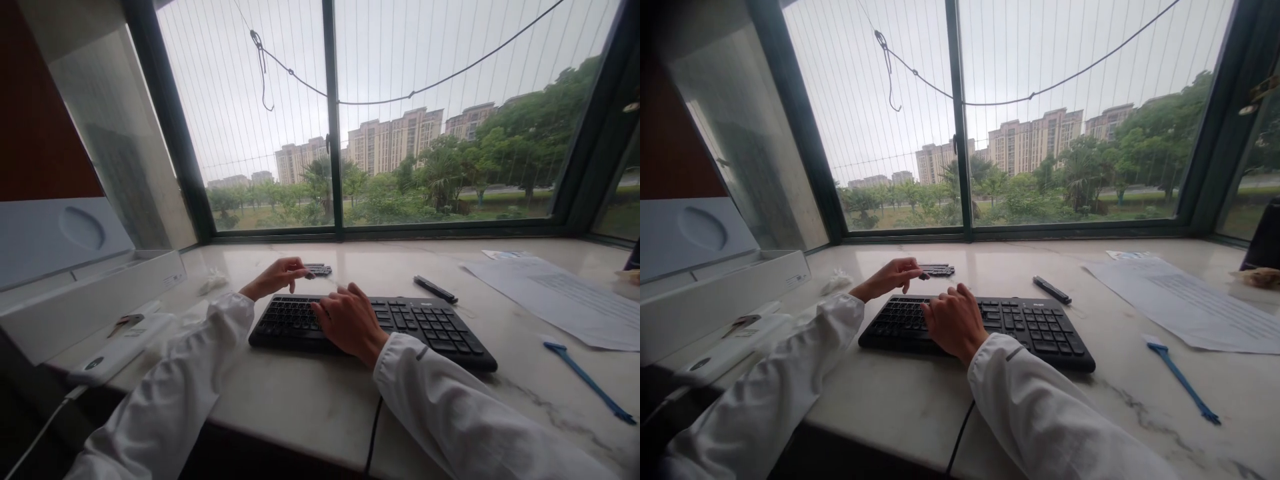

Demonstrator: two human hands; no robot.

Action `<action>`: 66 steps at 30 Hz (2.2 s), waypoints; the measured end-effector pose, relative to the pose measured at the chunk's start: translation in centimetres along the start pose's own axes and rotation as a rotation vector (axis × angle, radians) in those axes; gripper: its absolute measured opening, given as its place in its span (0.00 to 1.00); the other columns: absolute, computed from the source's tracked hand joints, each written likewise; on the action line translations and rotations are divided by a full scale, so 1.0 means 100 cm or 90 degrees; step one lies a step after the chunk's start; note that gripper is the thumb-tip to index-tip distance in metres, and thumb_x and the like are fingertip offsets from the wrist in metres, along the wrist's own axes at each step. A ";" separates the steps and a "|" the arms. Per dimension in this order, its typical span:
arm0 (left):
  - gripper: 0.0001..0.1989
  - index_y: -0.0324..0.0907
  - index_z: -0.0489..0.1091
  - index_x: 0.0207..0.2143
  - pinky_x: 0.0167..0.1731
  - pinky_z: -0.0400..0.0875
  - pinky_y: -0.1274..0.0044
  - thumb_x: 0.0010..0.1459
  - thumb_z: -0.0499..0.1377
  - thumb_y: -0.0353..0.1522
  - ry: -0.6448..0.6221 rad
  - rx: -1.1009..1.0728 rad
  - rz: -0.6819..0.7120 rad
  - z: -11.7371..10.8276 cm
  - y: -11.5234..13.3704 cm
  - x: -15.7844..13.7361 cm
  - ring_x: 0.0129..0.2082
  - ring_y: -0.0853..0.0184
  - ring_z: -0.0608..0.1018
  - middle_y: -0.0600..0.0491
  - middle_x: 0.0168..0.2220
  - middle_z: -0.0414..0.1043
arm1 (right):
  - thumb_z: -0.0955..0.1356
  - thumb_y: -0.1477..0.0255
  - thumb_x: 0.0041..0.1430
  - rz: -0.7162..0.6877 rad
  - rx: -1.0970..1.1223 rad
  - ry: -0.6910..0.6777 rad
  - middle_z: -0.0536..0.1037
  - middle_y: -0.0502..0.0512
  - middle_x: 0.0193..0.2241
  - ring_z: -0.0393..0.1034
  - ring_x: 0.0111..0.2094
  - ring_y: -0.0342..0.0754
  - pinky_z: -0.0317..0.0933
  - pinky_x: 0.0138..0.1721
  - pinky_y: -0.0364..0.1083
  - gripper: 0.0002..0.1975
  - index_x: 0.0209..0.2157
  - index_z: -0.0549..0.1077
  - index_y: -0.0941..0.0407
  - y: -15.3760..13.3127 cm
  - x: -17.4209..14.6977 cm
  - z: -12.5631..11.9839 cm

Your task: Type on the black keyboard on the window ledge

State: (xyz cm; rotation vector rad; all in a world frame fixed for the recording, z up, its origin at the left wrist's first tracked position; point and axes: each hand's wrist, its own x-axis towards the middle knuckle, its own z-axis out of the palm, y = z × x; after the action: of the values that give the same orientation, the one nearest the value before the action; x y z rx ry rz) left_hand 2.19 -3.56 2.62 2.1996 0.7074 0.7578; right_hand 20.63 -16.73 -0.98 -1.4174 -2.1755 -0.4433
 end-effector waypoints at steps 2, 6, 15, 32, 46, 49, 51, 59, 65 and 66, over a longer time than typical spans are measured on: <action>0.18 0.37 0.67 0.33 0.21 0.65 0.81 0.56 0.60 0.45 -0.083 -0.034 -0.021 -0.002 -0.002 -0.005 0.21 0.76 0.70 0.47 0.38 0.77 | 0.57 0.63 0.69 0.007 -0.007 0.001 0.80 0.55 0.29 0.69 0.34 0.49 0.49 0.44 0.51 0.23 0.28 0.76 0.55 0.000 0.001 0.000; 0.17 0.37 0.70 0.34 0.21 0.64 0.82 0.54 0.62 0.44 -0.198 -0.033 -0.040 -0.009 -0.009 -0.011 0.20 0.75 0.69 0.55 0.25 0.71 | 0.57 0.62 0.69 0.010 -0.006 -0.007 0.80 0.54 0.28 0.69 0.34 0.49 0.48 0.42 0.50 0.23 0.28 0.76 0.55 -0.002 0.001 0.002; 0.17 0.37 0.74 0.35 0.24 0.68 0.81 0.51 0.66 0.41 -0.044 0.030 0.066 0.001 -0.023 -0.010 0.24 0.71 0.76 0.50 0.28 0.76 | 0.59 0.63 0.68 0.014 -0.020 -0.027 0.80 0.54 0.28 0.70 0.33 0.47 0.48 0.42 0.49 0.20 0.28 0.75 0.55 -0.003 0.002 0.005; 0.14 0.36 0.74 0.32 0.27 0.69 0.80 0.48 0.68 0.37 -0.025 -0.134 0.098 0.034 -0.019 -0.013 0.27 0.70 0.77 0.51 0.26 0.76 | 0.60 0.56 0.67 0.088 -0.002 0.000 0.79 0.52 0.29 0.72 0.34 0.47 0.49 0.40 0.48 0.20 0.35 0.78 0.52 0.006 0.003 0.010; 0.19 0.38 0.76 0.38 0.28 0.66 0.82 0.49 0.67 0.42 -0.101 -0.046 0.039 0.032 -0.028 -0.014 0.28 0.71 0.75 0.52 0.31 0.77 | 0.65 0.63 0.65 0.054 -0.037 -0.007 0.80 0.52 0.29 0.71 0.34 0.47 0.48 0.42 0.47 0.12 0.36 0.78 0.53 0.010 0.003 0.013; 0.19 0.38 0.76 0.41 0.27 0.66 0.82 0.49 0.67 0.41 -0.121 -0.038 0.056 0.031 -0.026 -0.015 0.27 0.72 0.75 0.52 0.33 0.78 | 0.65 0.64 0.65 0.064 -0.048 -0.011 0.79 0.52 0.27 0.71 0.33 0.47 0.48 0.41 0.46 0.12 0.35 0.78 0.53 0.010 0.003 0.012; 0.19 0.39 0.77 0.41 0.29 0.67 0.81 0.48 0.68 0.40 -0.127 -0.024 0.076 0.029 -0.023 -0.015 0.29 0.71 0.76 0.51 0.35 0.78 | 0.65 0.63 0.65 0.071 -0.051 -0.016 0.78 0.52 0.27 0.71 0.33 0.47 0.48 0.41 0.46 0.12 0.34 0.77 0.53 0.009 0.003 0.011; 0.17 0.40 0.77 0.40 0.30 0.66 0.82 0.52 0.65 0.42 -0.114 0.041 0.101 0.023 -0.019 -0.016 0.31 0.71 0.76 0.51 0.36 0.79 | 0.64 0.64 0.66 0.063 -0.046 -0.016 0.79 0.52 0.28 0.71 0.32 0.46 0.48 0.41 0.46 0.13 0.35 0.78 0.53 0.007 0.003 0.011; 0.17 0.40 0.77 0.40 0.30 0.66 0.82 0.53 0.64 0.43 -0.115 0.055 0.122 0.022 -0.016 -0.017 0.31 0.72 0.76 0.51 0.37 0.79 | 0.64 0.64 0.66 0.057 -0.035 -0.011 0.80 0.51 0.28 0.71 0.32 0.46 0.48 0.41 0.47 0.13 0.36 0.78 0.52 0.008 0.003 0.012; 0.17 0.40 0.77 0.39 0.30 0.66 0.81 0.53 0.64 0.43 -0.115 0.060 0.122 0.022 -0.016 -0.017 0.31 0.71 0.76 0.51 0.37 0.79 | 0.64 0.64 0.66 0.054 -0.032 -0.011 0.80 0.51 0.28 0.71 0.32 0.46 0.48 0.41 0.47 0.13 0.36 0.78 0.52 0.008 0.003 0.012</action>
State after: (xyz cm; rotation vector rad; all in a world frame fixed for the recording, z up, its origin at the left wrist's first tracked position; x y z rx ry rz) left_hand 2.13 -4.67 -0.38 2.4108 0.4553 0.6192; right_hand 20.93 -15.55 -1.80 -1.5394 -2.1218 -0.4589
